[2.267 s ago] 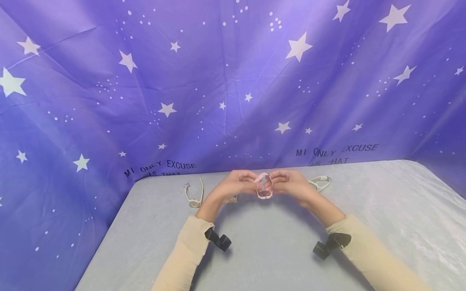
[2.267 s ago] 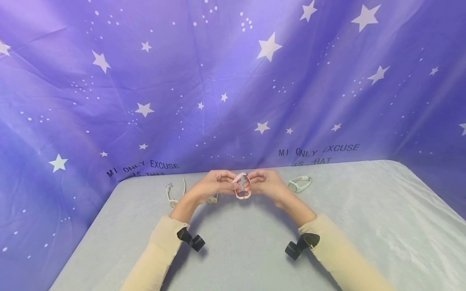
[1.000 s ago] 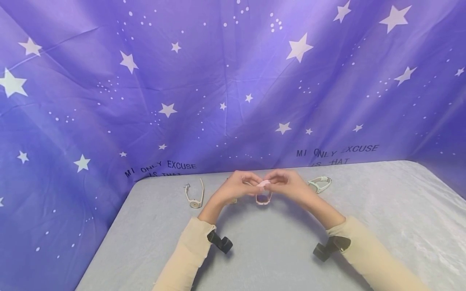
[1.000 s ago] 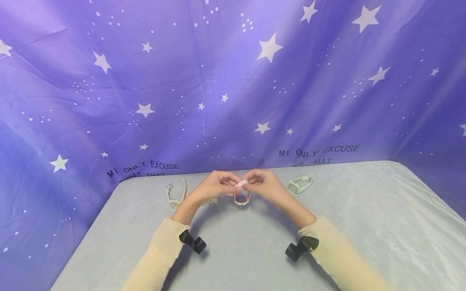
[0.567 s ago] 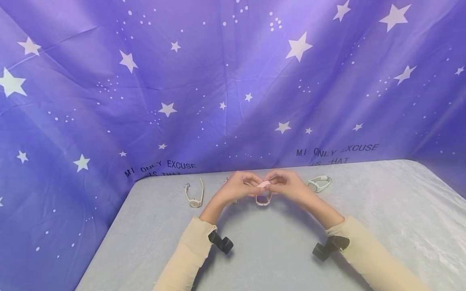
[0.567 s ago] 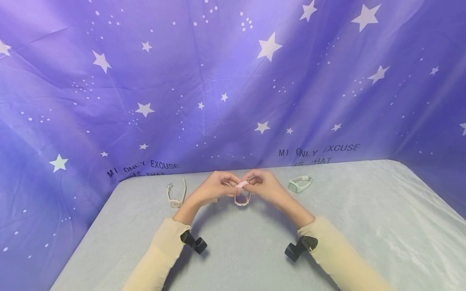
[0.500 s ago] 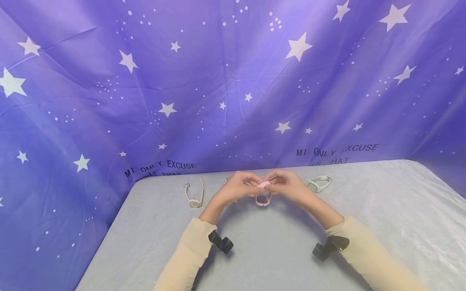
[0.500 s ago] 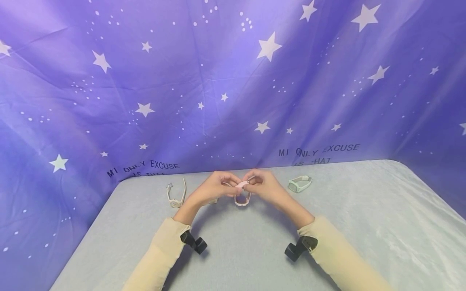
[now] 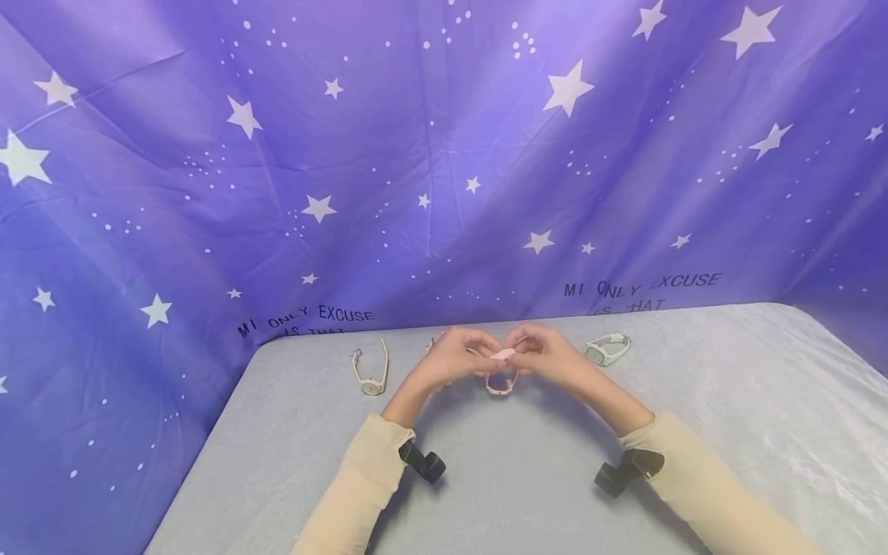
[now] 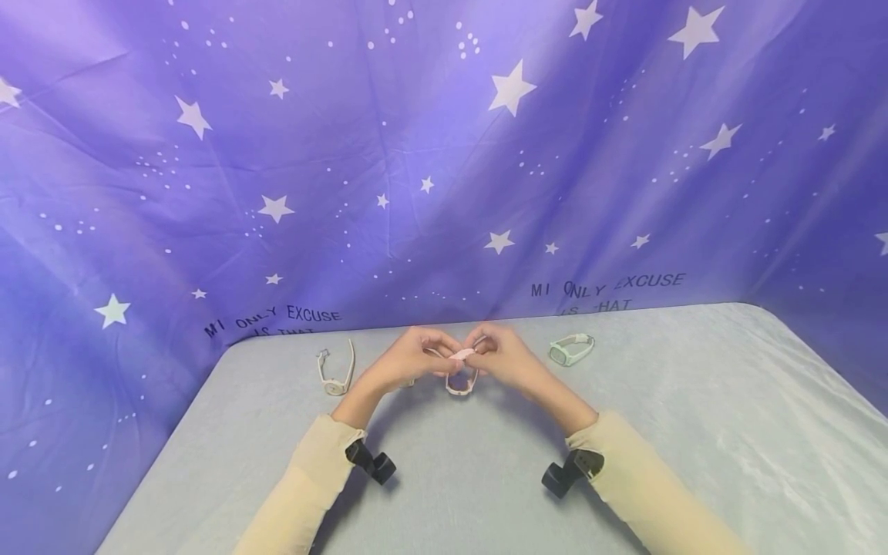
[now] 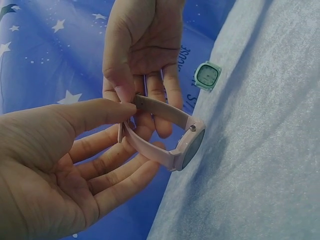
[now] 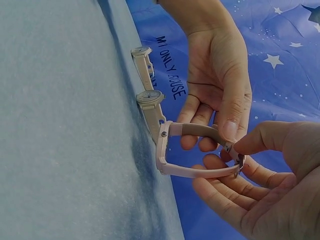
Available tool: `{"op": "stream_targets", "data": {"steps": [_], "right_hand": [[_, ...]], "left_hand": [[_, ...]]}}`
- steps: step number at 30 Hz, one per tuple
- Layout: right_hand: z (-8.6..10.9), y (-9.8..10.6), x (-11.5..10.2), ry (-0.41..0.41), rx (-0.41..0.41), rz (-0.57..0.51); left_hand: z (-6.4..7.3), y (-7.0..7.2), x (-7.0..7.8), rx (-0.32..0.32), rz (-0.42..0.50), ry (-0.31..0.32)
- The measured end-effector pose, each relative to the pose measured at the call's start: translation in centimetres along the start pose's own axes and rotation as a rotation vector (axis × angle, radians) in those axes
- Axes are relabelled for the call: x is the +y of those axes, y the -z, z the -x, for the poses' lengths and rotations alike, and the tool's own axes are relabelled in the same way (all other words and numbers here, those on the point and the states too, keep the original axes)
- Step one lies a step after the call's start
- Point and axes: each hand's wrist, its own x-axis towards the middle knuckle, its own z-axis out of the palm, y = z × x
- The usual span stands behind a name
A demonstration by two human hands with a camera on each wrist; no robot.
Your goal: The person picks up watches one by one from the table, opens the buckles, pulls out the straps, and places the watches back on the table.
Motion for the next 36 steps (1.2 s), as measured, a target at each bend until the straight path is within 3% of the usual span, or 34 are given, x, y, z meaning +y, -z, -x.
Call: {"op": "stream_targets", "data": {"steps": [19,36], "right_hand": [[0.09,-0.15,-0.40,-0.037,0.010,-0.055],[-0.06,0.18,-0.39,-0.078,-0.028,-0.144]], "left_hand": [[0.23,0.09,0.18,0.015,0.013,-0.001],[0.39,0.23,0.47,0.005,0.004,0.002]]}}
